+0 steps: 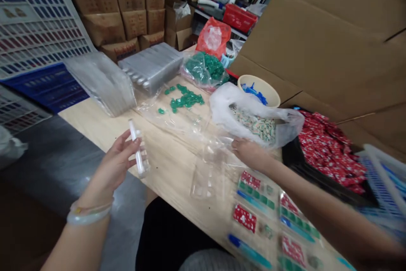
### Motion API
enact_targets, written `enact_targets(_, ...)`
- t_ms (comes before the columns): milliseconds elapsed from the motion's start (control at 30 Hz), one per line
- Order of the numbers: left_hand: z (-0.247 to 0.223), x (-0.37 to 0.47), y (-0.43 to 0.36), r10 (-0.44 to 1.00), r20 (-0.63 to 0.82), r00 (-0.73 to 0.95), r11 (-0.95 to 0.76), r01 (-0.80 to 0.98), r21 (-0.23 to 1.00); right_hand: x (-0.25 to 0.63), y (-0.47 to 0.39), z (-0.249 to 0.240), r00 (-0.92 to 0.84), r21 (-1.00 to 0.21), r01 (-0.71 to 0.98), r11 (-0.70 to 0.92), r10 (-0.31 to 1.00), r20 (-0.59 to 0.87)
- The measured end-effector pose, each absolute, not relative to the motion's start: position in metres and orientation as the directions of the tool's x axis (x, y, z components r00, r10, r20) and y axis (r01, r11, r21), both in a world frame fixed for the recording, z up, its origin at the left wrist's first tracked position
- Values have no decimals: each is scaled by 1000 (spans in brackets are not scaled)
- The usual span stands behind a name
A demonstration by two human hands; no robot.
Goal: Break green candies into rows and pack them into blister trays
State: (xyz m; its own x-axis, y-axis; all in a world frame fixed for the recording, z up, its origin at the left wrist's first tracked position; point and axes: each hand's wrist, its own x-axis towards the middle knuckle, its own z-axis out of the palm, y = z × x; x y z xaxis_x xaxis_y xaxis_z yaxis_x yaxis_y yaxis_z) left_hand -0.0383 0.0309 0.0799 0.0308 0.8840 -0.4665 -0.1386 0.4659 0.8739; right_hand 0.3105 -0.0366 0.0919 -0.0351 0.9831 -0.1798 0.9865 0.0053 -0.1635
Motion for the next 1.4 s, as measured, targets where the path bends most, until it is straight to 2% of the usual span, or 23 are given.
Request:
enact_targets(33,81,-32,29,887,-460,32,460,-124,879,300,-34,84,-5,-196,980,-27,988,-157)
enact_targets(67,82,-25,27,891,-453,27,453,-115,884,285,-30,79,3,-303,952,-37,994,-113)
enact_targets(133,83,-10,23,894,-445,41,447,-118,887,244,-22,73,-43,-641,767,13,999,-32)
enact_targets(167,82,-4,21,893,-445,67,450,-123,885,220,-17,70,-145,-823,566,48,989,-42)
enact_targets(200,81,2,20,890,-446,99,456,-128,881,197,-12,67,-249,-947,321,15,966,-69)
enact_targets(233,80,6,19,882,-451,134,467,-131,874,175,-6,63,-337,-992,99,-75,936,-105)
enact_targets(267,77,8,18,871,-463,165,485,-133,864,157,0,58,-379,-982,-88,-167,917,-122)
enact_targets(333,72,8,19,852,-490,185,516,-139,845,133,9,47,-458,-889,-315,-331,874,-164)
enact_targets(467,65,-2,21,828,-526,194,555,-148,819,125,17,31,-547,-744,-425,-516,801,-244)
enact_targets(600,63,-11,22,821,-533,205,567,-185,802,129,19,33,-586,-694,-429,-578,763,-273)
enact_targets(767,61,-16,20,824,-517,231,563,-241,790,123,20,36,-608,-693,-401,-599,740,-288)
enact_targets(933,65,-14,17,841,-498,210,536,-203,820,121,24,41,-572,-800,-293,-523,767,-292)
enact_targets(1067,74,-39,16,884,-462,64,456,-324,829,147,17,78,-447,-878,-150,-454,823,-349)
enact_targets(1133,76,-60,16,884,-464,-56,411,-380,829,160,6,96,-351,-936,-28,-350,881,-318)
enact_targets(1200,77,-79,16,885,-444,-143,360,-397,845,161,-6,102,-329,-961,234,-148,918,-222)
enact_targets(1267,76,-89,16,892,-407,-199,304,-404,863,148,-12,92,-409,-856,513,67,895,-175)
enact_targets(1300,75,-91,15,893,-393,-220,281,-409,868,139,-13,83,-446,-784,607,130,872,-200)
enact_targets(1367,75,-89,11,893,-383,-234,266,-412,871,120,-11,68,-440,-679,719,147,852,-282)
enact_targets(1400,75,-86,9,897,-382,-221,272,-405,873,112,-8,63,-420,-675,726,131,862,-285)
